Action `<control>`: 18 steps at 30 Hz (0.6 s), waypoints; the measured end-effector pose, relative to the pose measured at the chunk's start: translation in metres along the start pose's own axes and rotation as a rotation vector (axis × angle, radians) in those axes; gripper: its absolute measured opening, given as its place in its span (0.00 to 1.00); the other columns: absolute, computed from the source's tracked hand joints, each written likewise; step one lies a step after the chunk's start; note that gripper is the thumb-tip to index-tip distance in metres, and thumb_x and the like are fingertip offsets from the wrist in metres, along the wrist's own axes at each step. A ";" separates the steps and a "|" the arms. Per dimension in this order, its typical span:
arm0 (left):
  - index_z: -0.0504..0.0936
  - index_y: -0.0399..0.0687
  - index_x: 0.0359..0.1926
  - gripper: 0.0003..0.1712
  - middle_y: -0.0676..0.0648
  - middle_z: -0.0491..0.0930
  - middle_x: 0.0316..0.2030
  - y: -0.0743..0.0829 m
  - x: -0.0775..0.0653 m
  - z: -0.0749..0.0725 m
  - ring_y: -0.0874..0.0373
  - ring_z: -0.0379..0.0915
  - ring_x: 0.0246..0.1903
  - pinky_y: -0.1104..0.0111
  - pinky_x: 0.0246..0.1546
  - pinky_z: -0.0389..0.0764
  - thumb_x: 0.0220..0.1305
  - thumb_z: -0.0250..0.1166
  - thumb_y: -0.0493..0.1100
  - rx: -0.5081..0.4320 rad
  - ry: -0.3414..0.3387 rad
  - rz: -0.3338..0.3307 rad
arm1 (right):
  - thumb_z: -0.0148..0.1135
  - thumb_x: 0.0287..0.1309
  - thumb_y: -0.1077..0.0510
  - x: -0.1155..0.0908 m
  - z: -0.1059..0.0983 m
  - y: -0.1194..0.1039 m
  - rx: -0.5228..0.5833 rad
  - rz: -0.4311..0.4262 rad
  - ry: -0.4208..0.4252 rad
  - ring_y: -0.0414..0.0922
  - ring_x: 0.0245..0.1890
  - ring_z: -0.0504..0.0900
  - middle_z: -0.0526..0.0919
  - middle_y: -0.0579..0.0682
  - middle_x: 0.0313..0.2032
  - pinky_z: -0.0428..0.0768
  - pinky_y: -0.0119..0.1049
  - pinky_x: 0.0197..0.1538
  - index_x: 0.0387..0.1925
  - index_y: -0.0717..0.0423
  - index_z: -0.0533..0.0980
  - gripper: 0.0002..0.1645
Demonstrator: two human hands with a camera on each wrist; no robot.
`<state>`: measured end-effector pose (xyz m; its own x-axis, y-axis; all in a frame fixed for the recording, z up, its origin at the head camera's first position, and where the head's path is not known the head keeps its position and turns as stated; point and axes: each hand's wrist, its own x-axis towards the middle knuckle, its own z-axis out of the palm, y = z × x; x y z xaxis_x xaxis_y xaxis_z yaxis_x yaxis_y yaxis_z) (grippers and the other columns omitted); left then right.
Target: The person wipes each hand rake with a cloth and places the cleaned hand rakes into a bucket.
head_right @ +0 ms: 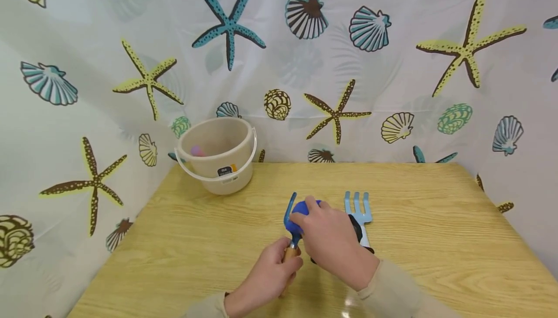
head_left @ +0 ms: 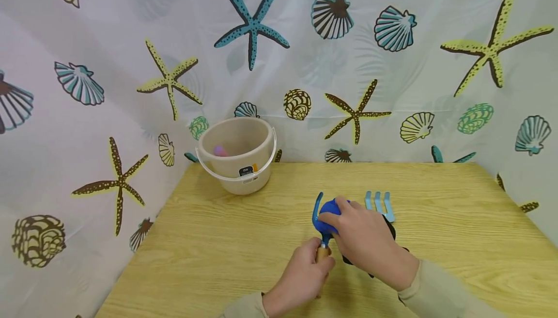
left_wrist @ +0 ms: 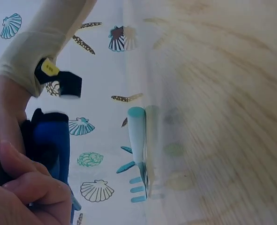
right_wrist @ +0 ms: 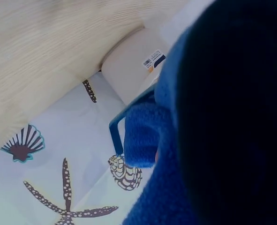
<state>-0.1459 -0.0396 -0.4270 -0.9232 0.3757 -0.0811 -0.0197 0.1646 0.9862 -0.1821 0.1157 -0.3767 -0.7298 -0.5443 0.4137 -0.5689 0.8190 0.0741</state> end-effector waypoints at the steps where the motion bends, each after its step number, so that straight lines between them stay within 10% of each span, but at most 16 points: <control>1: 0.72 0.45 0.34 0.02 0.55 0.65 0.12 0.000 0.000 0.001 0.64 0.57 0.07 0.74 0.05 0.62 0.63 0.54 0.39 0.000 -0.007 0.000 | 0.71 0.46 0.53 0.002 0.001 -0.001 -0.010 0.000 0.016 0.52 0.32 0.79 0.78 0.55 0.41 0.81 0.45 0.17 0.43 0.39 0.83 0.18; 9: 0.72 0.47 0.34 0.02 0.55 0.64 0.13 0.002 0.000 0.004 0.63 0.55 0.08 0.72 0.08 0.59 0.65 0.54 0.39 -0.002 -0.035 -0.001 | 0.68 0.48 0.56 0.016 0.006 -0.003 -0.126 0.008 0.087 0.57 0.29 0.78 0.77 0.59 0.40 0.82 0.49 0.19 0.41 0.44 0.83 0.15; 18: 0.73 0.44 0.34 0.04 0.54 0.66 0.14 0.002 0.002 -0.002 0.63 0.57 0.10 0.73 0.08 0.58 0.64 0.55 0.40 -0.064 0.032 0.014 | 0.72 0.43 0.55 0.004 -0.015 -0.005 -0.020 0.003 -0.070 0.50 0.30 0.79 0.78 0.55 0.40 0.78 0.40 0.14 0.41 0.37 0.84 0.19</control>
<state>-0.1484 -0.0409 -0.4253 -0.9354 0.3479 -0.0635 -0.0302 0.1003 0.9945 -0.1768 0.1122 -0.3617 -0.7563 -0.5530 0.3496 -0.5599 0.8235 0.0915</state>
